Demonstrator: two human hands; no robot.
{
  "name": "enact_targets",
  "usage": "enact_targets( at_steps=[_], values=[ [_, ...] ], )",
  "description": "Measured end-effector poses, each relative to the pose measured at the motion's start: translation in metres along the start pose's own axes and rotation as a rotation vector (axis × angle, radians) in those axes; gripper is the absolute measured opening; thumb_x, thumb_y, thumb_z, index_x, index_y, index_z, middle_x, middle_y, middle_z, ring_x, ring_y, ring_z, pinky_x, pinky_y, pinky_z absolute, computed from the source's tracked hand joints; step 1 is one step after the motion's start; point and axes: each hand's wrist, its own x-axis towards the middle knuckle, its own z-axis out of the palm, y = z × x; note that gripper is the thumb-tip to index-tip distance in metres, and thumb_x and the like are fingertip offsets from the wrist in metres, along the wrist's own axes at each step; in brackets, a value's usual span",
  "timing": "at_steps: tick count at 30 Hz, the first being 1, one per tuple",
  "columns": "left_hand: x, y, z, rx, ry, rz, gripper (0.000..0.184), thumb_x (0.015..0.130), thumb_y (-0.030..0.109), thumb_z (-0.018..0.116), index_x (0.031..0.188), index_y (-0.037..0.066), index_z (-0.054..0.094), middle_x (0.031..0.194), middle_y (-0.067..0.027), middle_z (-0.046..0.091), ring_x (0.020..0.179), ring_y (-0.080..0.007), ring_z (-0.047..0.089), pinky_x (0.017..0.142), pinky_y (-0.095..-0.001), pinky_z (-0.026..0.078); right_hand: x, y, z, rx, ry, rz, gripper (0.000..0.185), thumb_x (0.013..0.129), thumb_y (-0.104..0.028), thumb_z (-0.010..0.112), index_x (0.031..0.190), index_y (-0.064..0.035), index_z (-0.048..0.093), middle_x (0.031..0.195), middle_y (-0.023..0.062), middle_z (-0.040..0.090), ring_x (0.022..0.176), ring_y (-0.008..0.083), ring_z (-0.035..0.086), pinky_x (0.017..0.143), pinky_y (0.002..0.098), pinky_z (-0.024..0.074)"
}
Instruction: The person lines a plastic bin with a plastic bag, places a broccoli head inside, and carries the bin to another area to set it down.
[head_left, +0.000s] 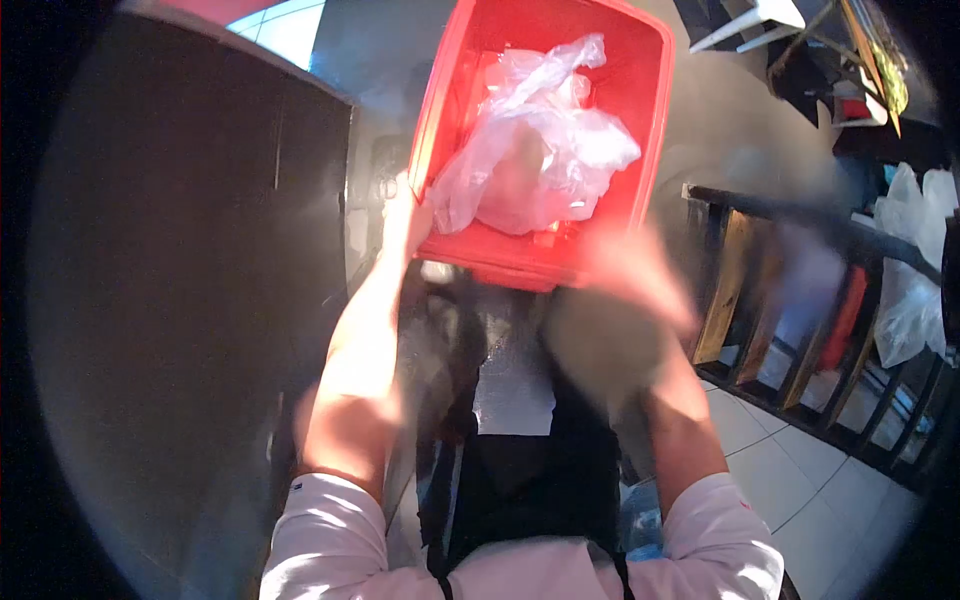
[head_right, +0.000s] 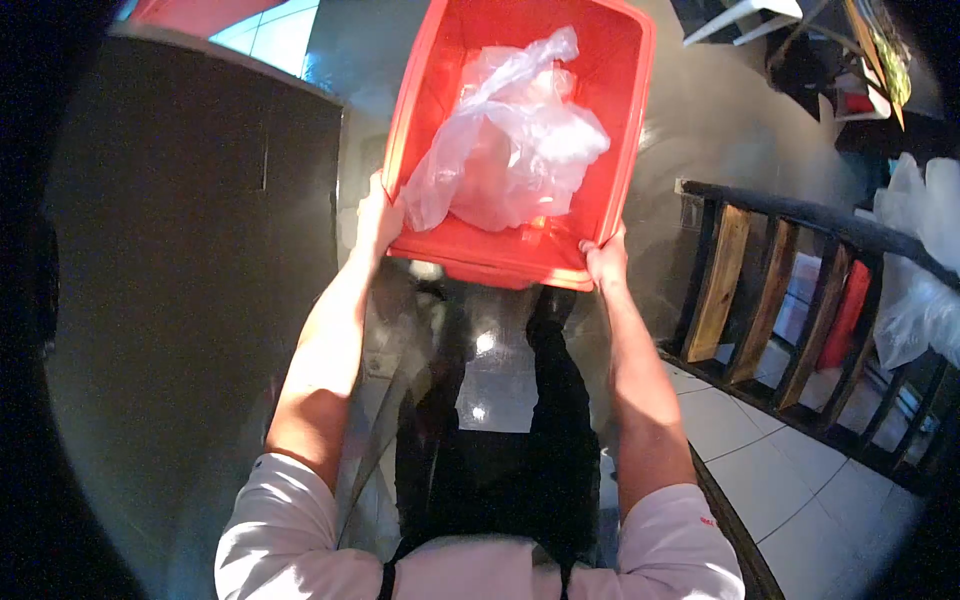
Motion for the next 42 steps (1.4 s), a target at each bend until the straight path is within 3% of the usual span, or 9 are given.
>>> enact_targets(
  at_steps=[10, 16, 20, 22, 26, 31, 35, 39, 42],
  values=[
    [-0.102, -0.111, -0.081, 0.037, 0.052, -0.263, 0.053, 0.082, 0.019, 0.061, 0.129, 0.011, 0.037, 0.096, -0.0273, 0.062, 0.091, -0.0413, 0.062, 0.076, -0.0465, 0.05, -0.096, 0.069, 0.091, 0.434, -0.342, 0.025, 0.081, 0.076, -0.001, 0.061, 0.142, -0.0093, 0.015, 0.115, 0.0179, 0.056, 0.103, 0.025, 0.056, 0.089, 0.0349, 0.0445],
    [-0.201, -0.173, -0.105, 0.047, 0.512, -0.19, 0.074, 0.08, 0.017, 0.064, 0.137, -0.009, 0.025, 0.136, -0.0302, 0.035, 0.127, -0.0411, 0.034, 0.109, -0.043, 0.024, -0.164, 0.006, 0.142, 0.024, -0.424, -0.123, 0.099, 0.075, -0.025, 0.068, 0.144, -0.0113, -0.001, 0.109, 0.0295, 0.058, 0.103, 0.0397, 0.059, 0.093, 0.0438, 0.0447],
    [-0.266, -0.148, -0.054, 0.161, 0.614, -0.046, 0.069, 0.079, 0.014, 0.064, 0.136, -0.007, 0.03, 0.135, -0.0273, 0.038, 0.127, -0.0361, 0.037, 0.108, -0.0402, 0.027, -0.163, -0.052, 0.102, -0.369, -0.85, -0.097, 0.085, 0.076, -0.033, 0.065, 0.141, -0.0046, 0.019, 0.115, 0.0283, 0.056, 0.109, 0.0368, 0.056, 0.095, 0.0428, 0.0426],
    [-0.278, -0.089, -0.057, -0.036, 0.106, -0.196, 0.066, 0.08, 0.022, 0.065, 0.135, 0.0, 0.036, 0.13, -0.0243, 0.046, 0.123, -0.034, 0.043, 0.104, -0.0394, 0.033, -0.143, -0.074, 0.057, -0.481, -0.962, -0.304, 0.071, 0.075, -0.034, 0.066, 0.134, -0.0045, 0.04, 0.115, 0.0252, 0.057, 0.109, 0.0324, 0.057, 0.094, 0.041, 0.0432],
    [-0.294, 0.036, -0.067, 0.047, -0.609, -0.472, 0.06, 0.082, 0.035, 0.063, 0.133, 0.01, 0.044, 0.12, -0.0197, 0.057, 0.114, -0.0297, 0.054, 0.099, -0.0373, 0.04, -0.112, -0.025, -0.025, -0.251, -0.697, -0.159, 0.058, 0.079, -0.036, 0.062, 0.126, -0.0043, 0.051, 0.115, 0.0183, 0.06, 0.107, 0.0292, 0.059, 0.092, 0.0375, 0.0446],
    [-0.288, 0.035, -0.011, -0.323, -0.451, -0.187, 0.026, 0.084, 0.001, 0.056, 0.109, -0.001, 0.05, 0.096, -0.0082, 0.057, 0.088, -0.0104, 0.053, 0.076, -0.0249, 0.046, -0.077, 0.041, -0.186, -0.326, -0.504, 0.018, 0.049, 0.082, -0.032, 0.06, 0.121, -0.004, 0.054, 0.114, 0.0193, 0.061, 0.107, 0.0322, 0.058, 0.091, 0.0379, 0.0446],
    [-0.256, 0.038, 0.016, -0.703, -0.456, -0.291, 0.031, 0.082, -0.01, 0.051, 0.111, 0.002, 0.047, 0.095, -0.0042, 0.052, 0.09, -0.014, 0.054, 0.077, -0.0244, 0.046, -0.072, 0.121, -0.28, -0.392, -0.353, 0.131, 0.047, 0.08, -0.033, 0.061, 0.116, -0.0025, 0.058, 0.114, 0.0197, 0.06, 0.108, 0.034, 0.057, 0.092, 0.0399, 0.0441],
    [-0.221, 0.062, -0.008, 0.325, -0.423, -0.055, 0.067, 0.078, 0.046, 0.068, 0.124, 0.0, 0.052, 0.089, -0.0138, 0.063, 0.083, -0.0182, 0.06, 0.072, -0.0306, 0.05, -0.08, 0.172, -0.327, -0.286, -0.109, 0.218, 0.044, 0.079, -0.032, 0.063, 0.109, -0.0016, 0.06, 0.108, 0.0188, 0.063, 0.104, 0.033, 0.059, 0.09, 0.0392, 0.0454],
    [-0.208, 0.105, -0.02, 0.303, -0.449, -0.065, 0.059, 0.078, 0.037, 0.069, 0.121, -0.001, 0.053, 0.079, -0.0087, 0.062, 0.07, -0.017, 0.058, 0.063, -0.0316, 0.048, -0.092, 0.155, -0.351, -0.127, -0.068, 0.382, 0.04, 0.078, -0.031, 0.065, 0.104, -0.0006, 0.062, 0.108, 0.0193, 0.063, 0.104, 0.0325, 0.059, 0.088, 0.0387, 0.0456]
  ],
)
